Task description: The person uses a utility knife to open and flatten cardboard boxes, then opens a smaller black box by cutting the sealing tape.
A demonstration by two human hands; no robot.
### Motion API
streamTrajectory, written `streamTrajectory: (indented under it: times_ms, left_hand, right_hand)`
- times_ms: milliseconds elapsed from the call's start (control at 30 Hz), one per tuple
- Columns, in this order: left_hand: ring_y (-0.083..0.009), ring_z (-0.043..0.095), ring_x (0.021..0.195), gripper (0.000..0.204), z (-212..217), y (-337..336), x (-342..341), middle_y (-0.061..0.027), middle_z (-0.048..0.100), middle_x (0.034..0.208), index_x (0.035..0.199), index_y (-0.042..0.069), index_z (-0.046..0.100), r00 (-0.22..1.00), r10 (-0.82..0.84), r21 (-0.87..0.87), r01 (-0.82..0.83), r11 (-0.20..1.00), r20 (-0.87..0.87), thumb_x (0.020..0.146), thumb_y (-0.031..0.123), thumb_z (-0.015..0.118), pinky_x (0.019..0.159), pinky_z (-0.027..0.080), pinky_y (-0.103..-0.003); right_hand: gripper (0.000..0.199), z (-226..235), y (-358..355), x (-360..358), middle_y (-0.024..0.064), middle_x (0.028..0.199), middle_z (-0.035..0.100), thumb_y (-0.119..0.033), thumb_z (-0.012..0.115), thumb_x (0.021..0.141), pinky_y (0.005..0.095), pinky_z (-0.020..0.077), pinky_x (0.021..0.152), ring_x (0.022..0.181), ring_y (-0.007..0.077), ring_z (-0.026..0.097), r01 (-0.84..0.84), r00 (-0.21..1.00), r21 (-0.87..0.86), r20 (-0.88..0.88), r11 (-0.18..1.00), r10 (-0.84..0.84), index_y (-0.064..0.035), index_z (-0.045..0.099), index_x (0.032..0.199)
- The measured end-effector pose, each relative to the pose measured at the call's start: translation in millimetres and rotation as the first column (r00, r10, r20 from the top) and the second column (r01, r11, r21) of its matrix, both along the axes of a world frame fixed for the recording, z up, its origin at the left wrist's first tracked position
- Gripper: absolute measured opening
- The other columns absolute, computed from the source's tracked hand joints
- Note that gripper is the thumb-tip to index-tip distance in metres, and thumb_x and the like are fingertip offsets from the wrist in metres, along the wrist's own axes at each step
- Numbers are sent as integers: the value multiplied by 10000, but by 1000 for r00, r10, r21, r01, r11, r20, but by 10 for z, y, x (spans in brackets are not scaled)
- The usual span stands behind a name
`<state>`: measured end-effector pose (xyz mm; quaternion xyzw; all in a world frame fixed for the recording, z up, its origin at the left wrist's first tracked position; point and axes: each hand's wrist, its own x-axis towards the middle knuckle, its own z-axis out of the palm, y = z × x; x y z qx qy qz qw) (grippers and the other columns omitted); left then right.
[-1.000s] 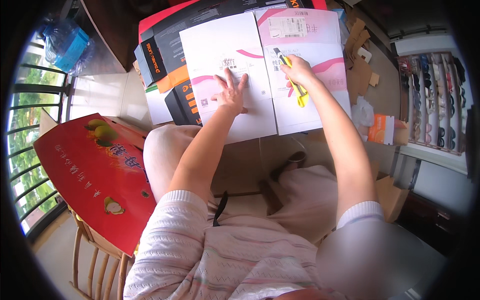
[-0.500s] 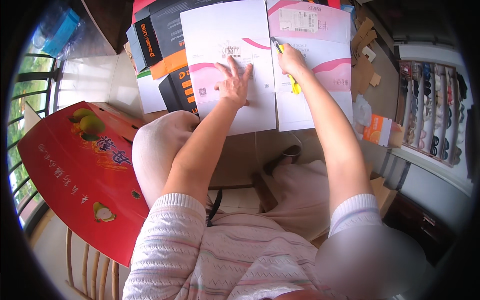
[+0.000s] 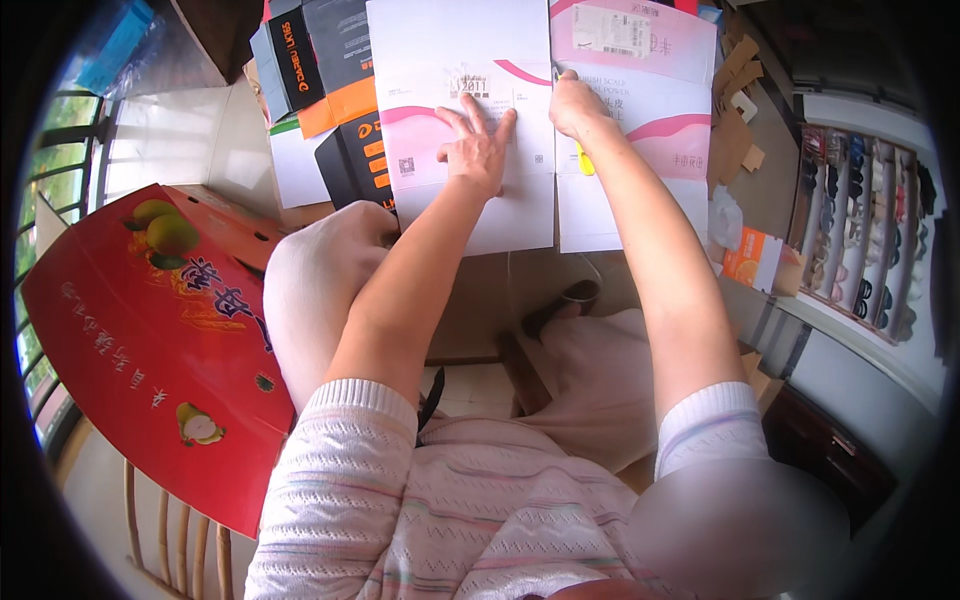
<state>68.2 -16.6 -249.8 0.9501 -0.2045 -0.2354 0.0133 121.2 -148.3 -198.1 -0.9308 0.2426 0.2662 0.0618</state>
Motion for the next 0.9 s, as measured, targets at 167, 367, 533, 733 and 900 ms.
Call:
streamTrajectory:
  times_ms: [167, 367, 533, 733, 900]
  left_hand:
    - [-568, 198, 1208, 1106, -140, -78, -6, -335, 32, 1395, 1386, 349, 137, 997, 42, -5, -42, 999, 64, 529, 324, 835, 672, 511, -464]
    - [-578, 200, 1201, 1093, -258, -82, -74, -349, 27, 1390, 1393, 366, 106, 993, 64, -22, -62, 998, 95, 564, 309, 816, 691, 494, -459]
    - [-582, 207, 1194, 1075, -261, -80, -66, -352, 34, 1388, 1394, 366, 106, 993, 55, -18, -54, 998, 105, 580, 303, 804, 685, 495, -451]
    - [-587, 211, 1189, 1065, -278, -108, -52, -353, 39, 1388, 1392, 371, 116, 985, 77, -9, -77, 997, 154, 581, 304, 802, 677, 497, -451]
    - [-587, 218, 1191, 920, -254, -116, -68, -345, 55, 1393, 1395, 361, 128, 993, 46, -6, -46, 999, 109, 673, 264, 691, 702, 489, -467]
  right_hand:
    - [387, -110, -47, -50, 253, 1194, 493, -81, 367, 852, 405, 405, 935, 1118, 346, 494, -21, 999, 25, 31, 999, 20, 59, 347, 1211]
    - [376, -172, -47, -209, 270, 1131, 526, -71, 377, 842, 406, 428, 903, 1075, 355, 523, -70, 997, 9, 24, 997, 70, 81, 333, 1183]
    - [328, -216, 20, -342, 277, 1086, 546, -65, 376, 839, 412, 439, 879, 1037, 360, 545, -12, 998, 48, 62, 999, 9, 69, 353, 1138]
    - [326, -279, 9, -480, 279, 1071, 551, -68, 372, 839, 416, 446, 862, 1019, 367, 552, -1, 997, 68, 73, 998, -4, 61, 350, 1138]
    - [331, -252, -13, -544, 267, 1074, 554, -71, 375, 841, 413, 444, 866, 1028, 362, 549, 12, 996, 86, 84, 996, -20, 57, 344, 1145]
